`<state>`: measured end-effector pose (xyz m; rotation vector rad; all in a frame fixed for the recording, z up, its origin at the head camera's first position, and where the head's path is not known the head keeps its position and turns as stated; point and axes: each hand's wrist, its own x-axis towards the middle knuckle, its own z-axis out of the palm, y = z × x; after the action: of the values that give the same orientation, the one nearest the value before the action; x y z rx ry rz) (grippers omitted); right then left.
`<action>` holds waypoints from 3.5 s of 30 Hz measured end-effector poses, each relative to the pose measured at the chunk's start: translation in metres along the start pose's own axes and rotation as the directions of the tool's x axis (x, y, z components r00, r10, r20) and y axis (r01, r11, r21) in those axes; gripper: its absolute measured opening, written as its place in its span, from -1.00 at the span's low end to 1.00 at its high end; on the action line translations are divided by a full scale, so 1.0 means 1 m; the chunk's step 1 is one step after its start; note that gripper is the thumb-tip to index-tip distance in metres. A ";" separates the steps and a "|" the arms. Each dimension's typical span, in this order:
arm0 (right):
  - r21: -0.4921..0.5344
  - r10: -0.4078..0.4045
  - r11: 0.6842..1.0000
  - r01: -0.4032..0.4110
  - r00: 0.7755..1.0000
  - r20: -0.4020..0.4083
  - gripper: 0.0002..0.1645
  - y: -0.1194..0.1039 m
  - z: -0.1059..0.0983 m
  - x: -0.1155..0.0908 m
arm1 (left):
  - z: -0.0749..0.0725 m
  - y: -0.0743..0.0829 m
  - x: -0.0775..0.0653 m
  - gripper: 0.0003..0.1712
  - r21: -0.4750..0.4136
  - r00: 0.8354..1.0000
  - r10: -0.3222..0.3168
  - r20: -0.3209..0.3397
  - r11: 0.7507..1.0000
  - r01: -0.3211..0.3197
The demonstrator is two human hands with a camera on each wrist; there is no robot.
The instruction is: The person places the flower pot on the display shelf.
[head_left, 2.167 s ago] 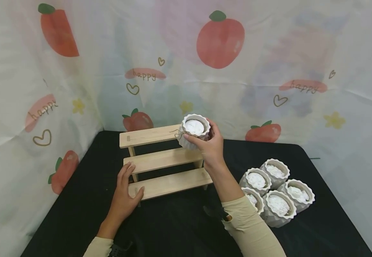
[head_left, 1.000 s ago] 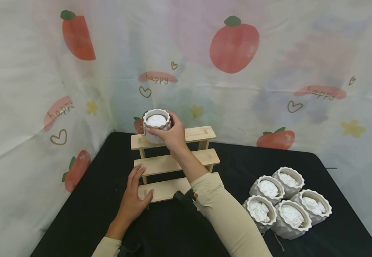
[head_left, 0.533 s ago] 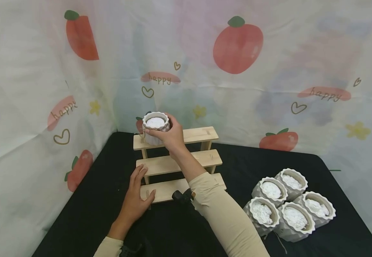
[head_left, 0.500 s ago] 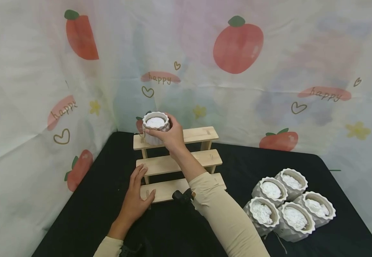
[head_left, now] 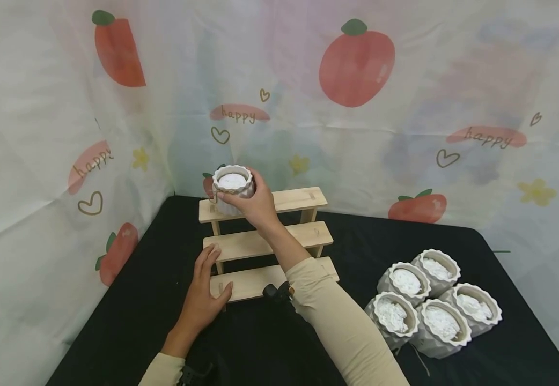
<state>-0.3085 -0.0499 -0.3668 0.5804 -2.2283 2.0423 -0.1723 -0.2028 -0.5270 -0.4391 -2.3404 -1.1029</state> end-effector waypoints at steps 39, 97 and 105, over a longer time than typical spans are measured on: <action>-0.256 -0.083 0.962 0.093 0.995 0.048 -0.07 -0.037 -0.048 -0.063 | 0.001 -0.002 -0.003 0.09 0.025 0.999 0.028 -0.021 0.999 -0.028; -0.560 0.133 0.802 -0.206 0.977 -0.169 -0.63 0.001 -0.271 -0.265 | 0.000 0.005 -0.002 0.10 0.001 0.999 0.030 -0.031 1.000 -0.030; -0.499 0.152 0.835 -0.233 0.968 -0.198 -0.62 -0.003 -0.285 -0.289 | 0.001 0.004 -0.001 0.11 0.005 0.999 0.029 -0.027 1.000 -0.029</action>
<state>-0.0975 0.2935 -0.4160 0.1462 -2.6674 1.3727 -0.1699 -0.1997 -0.5261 -0.4531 -2.3056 -1.0834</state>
